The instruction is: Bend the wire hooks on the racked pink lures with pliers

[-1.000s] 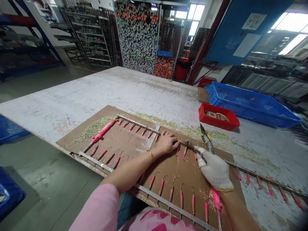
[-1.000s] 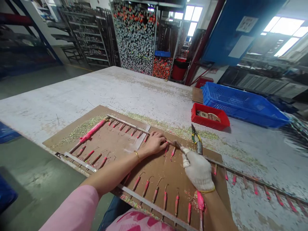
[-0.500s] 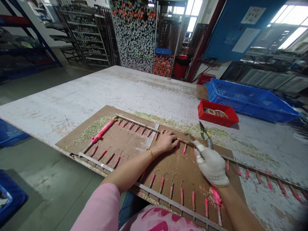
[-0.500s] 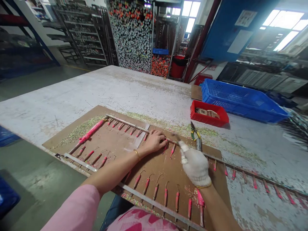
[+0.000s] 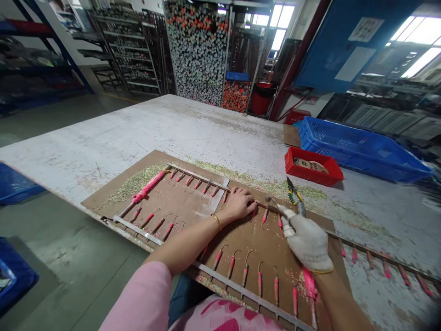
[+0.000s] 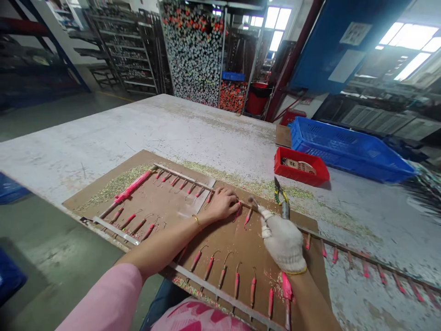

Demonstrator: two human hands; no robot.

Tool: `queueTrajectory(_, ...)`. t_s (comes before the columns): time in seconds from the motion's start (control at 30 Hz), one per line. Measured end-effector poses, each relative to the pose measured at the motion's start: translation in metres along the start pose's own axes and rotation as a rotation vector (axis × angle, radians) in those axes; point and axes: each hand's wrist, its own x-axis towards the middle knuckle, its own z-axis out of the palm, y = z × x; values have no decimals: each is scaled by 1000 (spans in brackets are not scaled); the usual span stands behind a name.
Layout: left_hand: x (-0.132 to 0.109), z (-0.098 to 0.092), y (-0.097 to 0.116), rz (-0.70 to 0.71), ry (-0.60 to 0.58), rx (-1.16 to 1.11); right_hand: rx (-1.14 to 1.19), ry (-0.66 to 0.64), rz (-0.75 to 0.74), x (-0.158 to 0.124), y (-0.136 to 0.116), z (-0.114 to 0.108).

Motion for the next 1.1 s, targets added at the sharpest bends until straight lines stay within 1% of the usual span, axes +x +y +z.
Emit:
queueTrajectory(0.03,0,0,0,-3,0,-1,0,73,49,0,0,-1)
queueTrajectory(0.07,0,0,0,-7,-1,-1,-2,112,77,0,0,-3)
queueTrajectory(0.1,0,0,0,-13,-1,0,-3,97,70,0,0,-3)
queueTrajectory(0.13,1,1,0,-19,0,1,-8,39,40,0,-1,-4)
queueTrajectory(0.2,1,1,0,-23,4,2,-14,-130,-43,1,-1,-4)
queueTrajectory(0.23,1,1,0,-20,7,0,-12,-180,-60,1,-1,-4)
queueTrajectory(0.27,1,1,0,-14,8,-3,-12,-173,-40,1,-1,-4)
queueTrajectory(0.3,1,1,0,-10,7,-6,-11,-115,5,0,-1,-4)
queueTrajectory(0.37,1,1,0,-6,1,-11,-3,50,108,-1,0,-4)
queueTrajectory(0.4,1,1,0,-9,-2,-10,0,102,131,-2,0,-4)
queueTrajectory(0.43,1,1,0,-14,-2,-8,5,102,112,-2,0,-3)
queueTrajectory(0.47,1,1,0,-20,-1,-5,10,60,68,-2,0,-2)
queueTrajectory(0.53,1,1,0,-27,2,-2,24,-67,-41,-2,0,1)
queueTrajectory(0.57,1,1,0,-27,2,-2,33,-104,-63,-1,0,2)
queueTrajectory(0.6,1,1,0,-23,0,-5,40,-99,-48,-1,0,2)
queueTrajectory(0.7,1,1,0,-11,-1,-10,25,55,84,0,-1,2)
queueTrajectory(0.73,1,1,0,-11,1,-8,8,68,82,0,-1,2)
queueTrajectory(0.77,1,1,0,-15,5,-6,-11,45,44,0,-1,3)
queueTrajectory(0.87,1,1,1,-26,8,-3,-49,-106,-138,1,1,5)
queueTrajectory(0.9,1,1,1,-25,2,-5,-56,-110,-151,0,2,5)
queueTrajectory(0.93,1,1,1,-22,-4,-7,-62,-79,-131,0,3,5)
queueTrajectory(1.03,1,1,1,-18,-4,-13,-81,90,-7,-2,4,3)
queueTrajectory(1.07,1,1,0,-19,2,-13,-81,104,1,-2,3,3)
queueTrajectory(1.1,1,2,0,-22,10,-13,-73,75,-27,-1,2,3)
